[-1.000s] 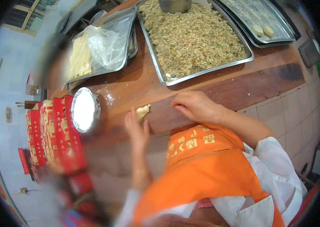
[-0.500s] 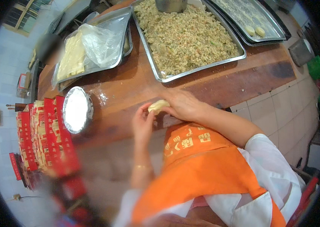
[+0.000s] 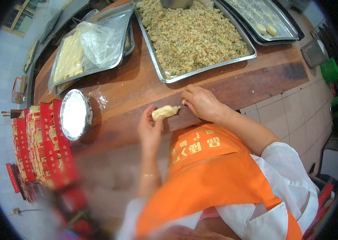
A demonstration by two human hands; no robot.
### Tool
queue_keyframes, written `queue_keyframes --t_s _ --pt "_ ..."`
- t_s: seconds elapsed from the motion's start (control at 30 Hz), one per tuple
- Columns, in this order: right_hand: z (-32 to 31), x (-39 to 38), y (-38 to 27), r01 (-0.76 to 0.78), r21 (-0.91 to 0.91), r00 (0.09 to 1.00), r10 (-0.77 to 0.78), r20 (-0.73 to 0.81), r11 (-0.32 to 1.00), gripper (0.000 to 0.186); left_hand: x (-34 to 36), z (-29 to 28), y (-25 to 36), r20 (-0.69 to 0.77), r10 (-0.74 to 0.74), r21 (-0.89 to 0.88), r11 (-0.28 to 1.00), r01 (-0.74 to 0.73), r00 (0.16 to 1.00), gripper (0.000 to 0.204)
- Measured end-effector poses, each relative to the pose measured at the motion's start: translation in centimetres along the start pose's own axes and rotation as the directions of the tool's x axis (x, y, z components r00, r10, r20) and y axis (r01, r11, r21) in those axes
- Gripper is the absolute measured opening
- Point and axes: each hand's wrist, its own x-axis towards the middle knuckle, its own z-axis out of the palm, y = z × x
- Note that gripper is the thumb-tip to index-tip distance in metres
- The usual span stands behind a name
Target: The person fills small pieces of dough with a mixture from a large tray, pinches them closed, and rolls them into round buns before placing them onto a baking tray.
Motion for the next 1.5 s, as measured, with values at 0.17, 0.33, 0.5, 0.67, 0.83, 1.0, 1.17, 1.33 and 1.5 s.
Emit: queue_keyframes --t_s 0.17,0.33,0.5,0.67,0.83,1.0,1.17,1.33,1.5 --pt "-0.5 1.0 -1.9 0.203 0.060 0.977 -0.198 -0.080 0.977 0.030 -0.2 -0.5 1.4 0.073 0.169 0.110 0.978 -0.176 0.983 0.026" --pt "1.3 1.7 -3.1 0.023 0.382 0.979 -0.099 0.181 0.924 0.029 -0.2 -0.2 2.0 0.100 0.265 -0.103 0.961 -0.255 0.959 0.024" --pt "1.1 2.0 -3.5 -0.068 0.422 0.988 0.001 0.157 0.904 0.026 -0.2 0.8 3.9 -0.015 0.108 -0.226 0.968 -0.108 0.994 0.016" --pt "0.4 1.5 -3.6 -0.147 0.326 0.978 0.089 0.189 0.934 0.025 -0.2 1.2 1.5 0.072 -0.076 -0.234 0.968 0.091 0.994 0.016" --pt "-0.3 1.4 -2.6 -0.258 0.395 0.950 0.158 0.269 0.882 0.025 -0.9 1.0 2.6 0.094 -0.210 -0.226 0.947 0.227 0.973 0.013" --pt "0.3 1.2 -3.1 -0.188 0.387 0.981 0.150 0.127 0.903 0.025 -0.9 0.4 2.5 0.069 -0.168 -0.226 0.958 0.179 0.983 0.016" --pt "-0.5 1.1 -2.7 -0.049 0.122 0.997 0.055 -0.045 0.991 0.026 -0.3 -0.3 1.0 -0.004 0.149 0.281 0.949 -0.142 0.989 0.019" --pt "-1.7 0.0 -1.2 0.039 -0.162 0.999 -0.042 -0.019 0.986 0.022 -0.5 -0.4 1.2 -0.059 0.152 0.308 0.943 -0.127 0.987 0.021" --pt "0.2 -0.6 0.4 -0.037 0.030 0.999 0.037 0.019 0.999 0.017 -0.3 -0.8 1.8 -0.012 0.084 0.356 0.932 -0.074 0.996 0.020"
